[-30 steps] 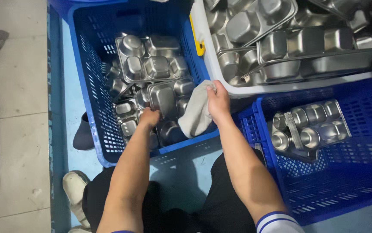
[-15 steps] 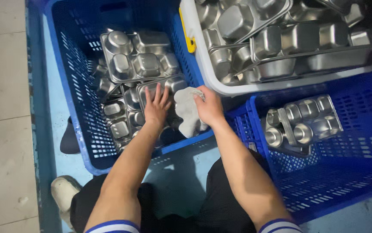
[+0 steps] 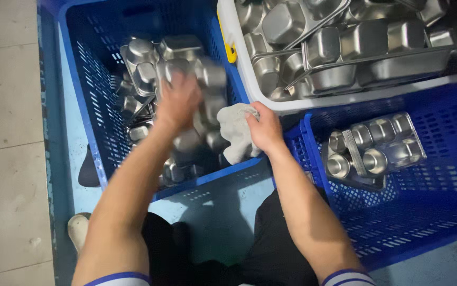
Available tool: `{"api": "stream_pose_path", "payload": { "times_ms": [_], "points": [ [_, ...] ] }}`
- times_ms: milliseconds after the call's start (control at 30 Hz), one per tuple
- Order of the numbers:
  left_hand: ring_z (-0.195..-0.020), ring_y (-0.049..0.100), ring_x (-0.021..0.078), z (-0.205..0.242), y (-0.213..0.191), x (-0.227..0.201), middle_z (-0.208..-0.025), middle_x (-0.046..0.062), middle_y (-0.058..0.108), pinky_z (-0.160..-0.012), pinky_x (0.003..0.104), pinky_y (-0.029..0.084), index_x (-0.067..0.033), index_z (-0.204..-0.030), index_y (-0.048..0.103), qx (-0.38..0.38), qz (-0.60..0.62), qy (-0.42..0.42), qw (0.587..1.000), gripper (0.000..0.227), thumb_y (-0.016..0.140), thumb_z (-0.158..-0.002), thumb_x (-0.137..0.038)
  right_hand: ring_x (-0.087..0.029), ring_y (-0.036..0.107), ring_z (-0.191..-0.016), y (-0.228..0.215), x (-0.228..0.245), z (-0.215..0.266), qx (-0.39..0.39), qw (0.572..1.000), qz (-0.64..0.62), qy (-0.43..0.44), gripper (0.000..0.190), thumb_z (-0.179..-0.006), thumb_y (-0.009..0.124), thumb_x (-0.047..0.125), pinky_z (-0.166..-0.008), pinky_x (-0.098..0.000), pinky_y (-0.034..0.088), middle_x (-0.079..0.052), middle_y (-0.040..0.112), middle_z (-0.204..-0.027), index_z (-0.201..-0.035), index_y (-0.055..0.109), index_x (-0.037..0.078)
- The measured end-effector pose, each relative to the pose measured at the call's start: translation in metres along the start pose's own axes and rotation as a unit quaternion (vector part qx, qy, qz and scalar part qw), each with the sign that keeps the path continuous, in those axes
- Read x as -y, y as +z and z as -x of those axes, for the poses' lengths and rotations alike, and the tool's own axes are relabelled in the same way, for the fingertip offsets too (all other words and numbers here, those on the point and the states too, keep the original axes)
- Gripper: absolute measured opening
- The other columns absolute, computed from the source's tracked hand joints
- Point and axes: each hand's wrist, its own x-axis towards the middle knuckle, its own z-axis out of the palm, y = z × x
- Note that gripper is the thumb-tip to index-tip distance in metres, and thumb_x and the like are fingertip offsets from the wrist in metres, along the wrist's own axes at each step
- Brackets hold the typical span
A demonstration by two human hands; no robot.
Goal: The person wipes stainless steel compartmentalized trays with a cloth, handling them one at a time from a blue basket and placing them into another basket. The person turns trays over to wipe both sides and continues the process throughout the clip.
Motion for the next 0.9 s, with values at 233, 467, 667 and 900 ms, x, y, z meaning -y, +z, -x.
{"api": "stream_pose_path", "payload": {
  "times_ms": [233, 467, 667, 900],
  "points": [
    [-0.131, 0.036, 0.0572, 0.024, 0.029, 0.049, -0.153, 0.033, 0.024, -0.101, 0.060, 0.039, -0.0046, -0.158, 0.021, -0.054, 0.437, -0.364, 0.821, 0.122, 0.092, -0.066, -0.045, -0.032, 0.075, -0.094, -0.011, 0.002, -0.006, -0.004, 1.000, -0.016, 0.007, 0.023, -0.091, 0.065, 0.020, -0.082, -0.0406, 0.055, -0.016, 0.076, -0.097, -0.110, 0.069, 0.008],
    [-0.108, 0.063, 0.0369, -0.013, 0.176, 0.048, -0.124, 0.027, 0.057, -0.092, 0.046, 0.053, 0.0058, -0.126, 0.048, -0.261, 0.573, -0.532, 0.566, 0.083, 0.094, -0.074, -0.039, -0.034, 0.072, -0.098, 0.004, -0.012, -0.002, -0.006, 1.000, 0.023, -0.014, 0.026, -0.091, 0.067, 0.021, -0.084, -0.0417, 0.054, -0.017, 0.075, -0.100, -0.112, 0.069, 0.006],
    [-0.063, 0.068, 0.0239, -0.048, 0.216, 0.072, -0.084, 0.013, 0.073, -0.054, 0.037, 0.052, -0.0030, -0.116, 0.061, -0.175, 0.865, -0.450, 0.137, 0.034, 0.073, -0.093, -0.024, -0.020, 0.072, -0.094, 0.010, -0.013, -0.003, 0.028, 0.990, -0.123, 0.063, 0.025, -0.096, 0.061, 0.017, -0.083, -0.0346, 0.055, -0.013, 0.076, -0.102, -0.116, 0.066, 0.004],
    [-0.100, 0.063, 0.0303, -0.049, 0.174, 0.059, -0.115, 0.020, 0.064, -0.087, 0.043, 0.051, -0.0036, -0.110, 0.061, -0.253, 0.590, -0.623, 0.446, 0.059, 0.091, -0.075, -0.041, -0.015, 0.067, -0.094, 0.019, -0.014, 0.001, 0.117, 0.924, -0.346, 0.116, 0.021, -0.102, 0.055, 0.013, -0.082, -0.0314, 0.055, -0.011, 0.070, -0.105, -0.120, 0.055, 0.003]
  ]
}}
